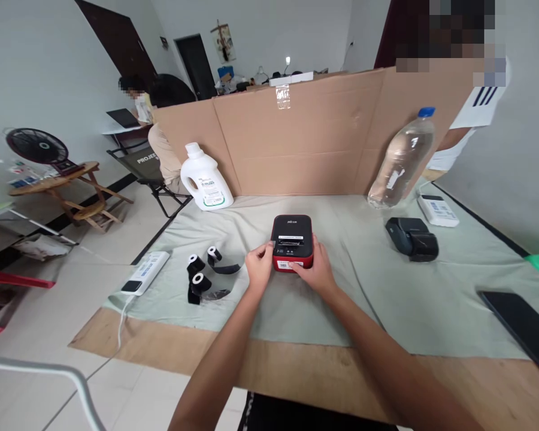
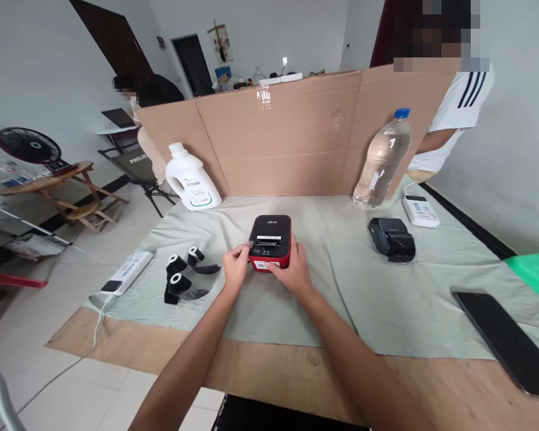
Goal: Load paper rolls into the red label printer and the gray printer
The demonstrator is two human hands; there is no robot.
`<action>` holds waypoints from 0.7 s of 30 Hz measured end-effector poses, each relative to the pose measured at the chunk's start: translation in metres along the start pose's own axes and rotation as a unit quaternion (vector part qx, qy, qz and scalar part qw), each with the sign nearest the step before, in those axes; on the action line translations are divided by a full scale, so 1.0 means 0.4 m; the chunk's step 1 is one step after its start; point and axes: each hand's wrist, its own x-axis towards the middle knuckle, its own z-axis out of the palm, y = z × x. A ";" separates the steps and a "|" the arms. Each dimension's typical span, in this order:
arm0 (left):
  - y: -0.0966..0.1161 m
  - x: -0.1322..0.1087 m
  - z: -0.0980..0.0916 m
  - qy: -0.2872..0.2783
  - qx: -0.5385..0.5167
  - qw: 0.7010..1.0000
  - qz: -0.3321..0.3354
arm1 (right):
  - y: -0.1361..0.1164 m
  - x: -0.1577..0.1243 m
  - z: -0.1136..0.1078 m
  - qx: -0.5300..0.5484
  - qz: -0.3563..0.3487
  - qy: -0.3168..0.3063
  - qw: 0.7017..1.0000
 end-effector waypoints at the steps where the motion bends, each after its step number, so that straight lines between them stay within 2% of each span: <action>1: 0.000 -0.002 0.000 -0.001 0.009 1.000 0.004 | 0.002 -0.001 0.000 0.001 0.000 -0.001 1.000; 7: -0.004 -0.016 -0.001 0.000 0.030 0.999 0.034 | 0.003 -0.003 -0.009 0.009 0.001 -0.011 1.000; 12: -0.019 -0.024 -0.005 0.001 0.064 0.996 0.055 | 0.000 -0.002 -0.016 0.015 -0.034 0.004 0.999; 21: -0.012 -0.034 -0.014 0.003 0.075 0.996 0.045 | -0.007 -0.011 -0.019 0.006 -0.042 0.013 0.999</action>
